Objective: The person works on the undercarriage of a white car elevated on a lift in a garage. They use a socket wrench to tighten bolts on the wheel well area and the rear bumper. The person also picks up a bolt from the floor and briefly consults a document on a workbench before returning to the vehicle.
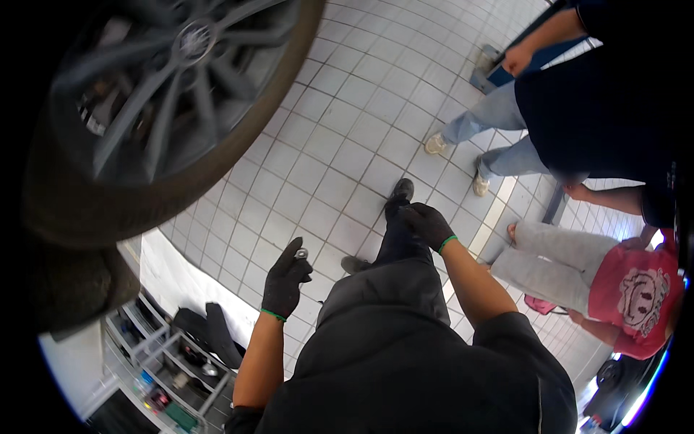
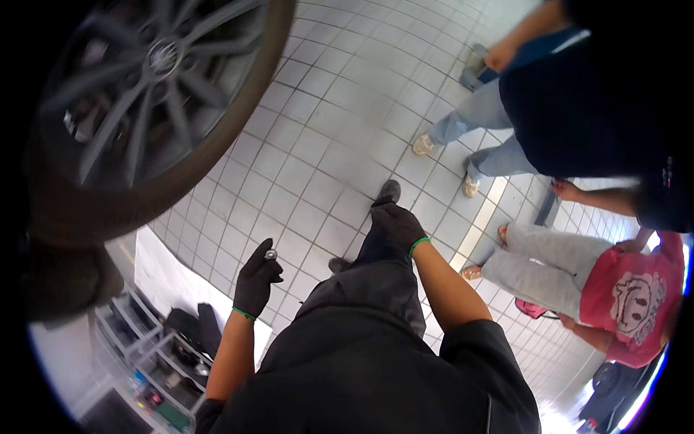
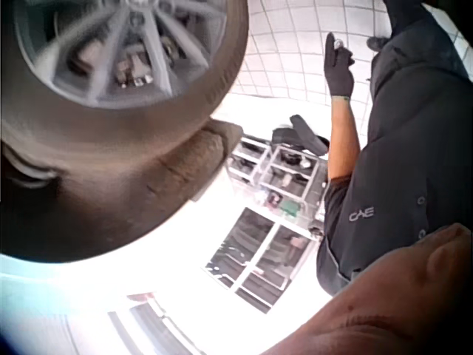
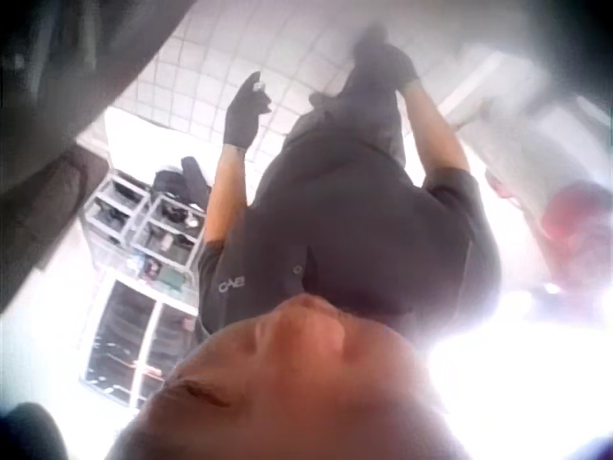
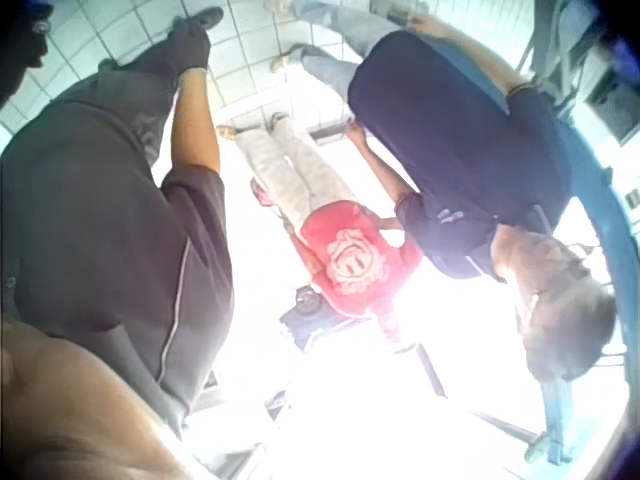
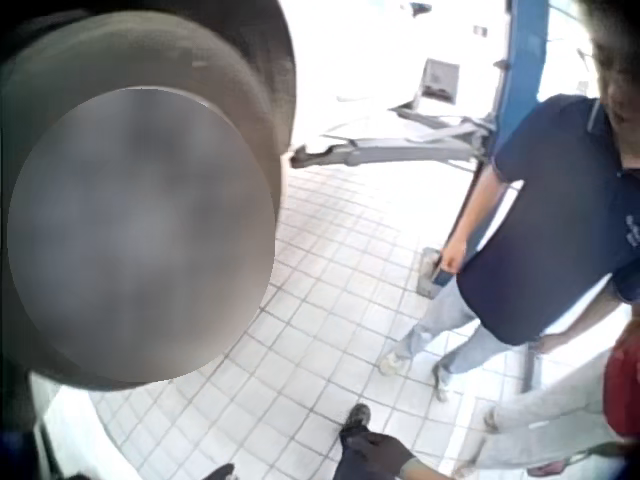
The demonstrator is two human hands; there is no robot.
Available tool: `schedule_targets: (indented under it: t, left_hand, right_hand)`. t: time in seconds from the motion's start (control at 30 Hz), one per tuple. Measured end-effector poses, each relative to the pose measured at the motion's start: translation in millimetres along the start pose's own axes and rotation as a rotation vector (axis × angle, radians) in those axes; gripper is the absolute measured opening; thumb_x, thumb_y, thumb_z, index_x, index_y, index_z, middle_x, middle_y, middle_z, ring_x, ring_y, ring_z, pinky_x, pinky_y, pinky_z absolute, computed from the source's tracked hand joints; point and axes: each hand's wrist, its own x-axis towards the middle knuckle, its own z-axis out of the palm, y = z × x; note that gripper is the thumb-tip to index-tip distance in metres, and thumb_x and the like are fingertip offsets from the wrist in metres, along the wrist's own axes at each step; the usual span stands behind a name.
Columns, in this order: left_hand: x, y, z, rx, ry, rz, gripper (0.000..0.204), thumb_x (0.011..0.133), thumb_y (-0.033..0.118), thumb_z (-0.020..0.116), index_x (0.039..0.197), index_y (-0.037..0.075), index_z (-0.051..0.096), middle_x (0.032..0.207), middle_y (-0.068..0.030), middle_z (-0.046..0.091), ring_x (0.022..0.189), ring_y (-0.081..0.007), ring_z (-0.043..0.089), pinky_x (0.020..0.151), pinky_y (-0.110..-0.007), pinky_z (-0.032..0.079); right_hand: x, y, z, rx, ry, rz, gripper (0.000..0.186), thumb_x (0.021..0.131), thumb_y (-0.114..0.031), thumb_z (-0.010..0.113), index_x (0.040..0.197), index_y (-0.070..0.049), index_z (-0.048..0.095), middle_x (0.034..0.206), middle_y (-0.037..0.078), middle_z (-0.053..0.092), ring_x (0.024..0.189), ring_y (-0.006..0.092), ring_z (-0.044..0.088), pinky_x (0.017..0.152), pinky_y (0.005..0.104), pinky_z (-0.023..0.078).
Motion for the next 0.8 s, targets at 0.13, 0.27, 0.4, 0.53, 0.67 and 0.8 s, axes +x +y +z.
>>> schedule_targets:
  t: [0.13,0.27,0.4,0.53,0.67,0.8]
  left_hand:
    - [83,45,81,0.499,-0.112,-0.029,0.06,0.094,0.009,0.069,0.152,0.011,0.054,0.09,0.0009,0.059,0.08,-0.0107,0.058,0.075,-0.029,0.052]
    - [202,36,131,0.942,-0.185,0.192,0.047,0.09,0.025,0.073,0.135,0.011,0.067,0.084,-0.008,0.066,0.077,-0.0181,0.065,0.074,-0.036,0.054]
    - [323,12,162,0.897,0.047,-0.101,0.03,0.094,0.025,0.064,0.12,0.012,0.075,0.1,-0.0168,0.076,0.092,-0.0338,0.072,0.084,-0.044,0.057]
    - [445,-13,162,1.236,0.167,-0.063,0.032,0.096,0.025,0.057,0.12,0.013,0.075,0.115,-0.0187,0.075,0.11,-0.0379,0.07,0.096,-0.048,0.055]
    - [572,-45,149,1.363,0.221,-0.038,0.037,0.091,0.03,0.061,0.121,0.012,0.073,0.115,-0.0184,0.075,0.108,-0.0388,0.07,0.095,-0.049,0.056]
    - [725,-86,135,1.464,0.242,0.066,0.036,0.086,0.03,0.068,0.117,0.011,0.071,0.107,-0.0195,0.075,0.103,-0.0394,0.071,0.092,-0.05,0.056]
  right_hand:
    - [34,-24,-32,0.2,-0.011,0.242,0.044,0.101,-0.045,0.063,0.114,-0.005,0.073,0.101,0.013,0.076,0.096,0.0274,0.073,0.09,0.039,0.056]
    - [86,-10,-94,-0.025,0.028,0.157,0.042,0.102,-0.044,0.061,0.116,-0.006,0.072,0.107,0.016,0.076,0.104,0.0326,0.073,0.092,0.0424,0.056]
    - [143,31,-142,0.038,0.116,0.252,0.038,0.103,-0.04,0.06,0.118,-0.007,0.071,0.108,0.017,0.075,0.105,0.0337,0.072,0.093,0.0425,0.055]
    - [191,93,-162,0.348,0.197,0.406,0.028,0.102,-0.032,0.064,0.113,-0.007,0.071,0.103,0.014,0.075,0.098,0.0324,0.073,0.088,0.0401,0.057]
    - [238,141,-175,0.437,0.297,0.415,0.022,0.103,-0.021,0.065,0.115,-0.005,0.072,0.101,0.012,0.076,0.091,0.0199,0.073,0.084,0.0319,0.056]
    - [302,206,-182,0.449,0.405,0.445,0.023,0.105,-0.018,0.063,0.116,0.0,0.071,0.098,0.007,0.075,0.091,0.0133,0.069,0.083,0.0284,0.055]
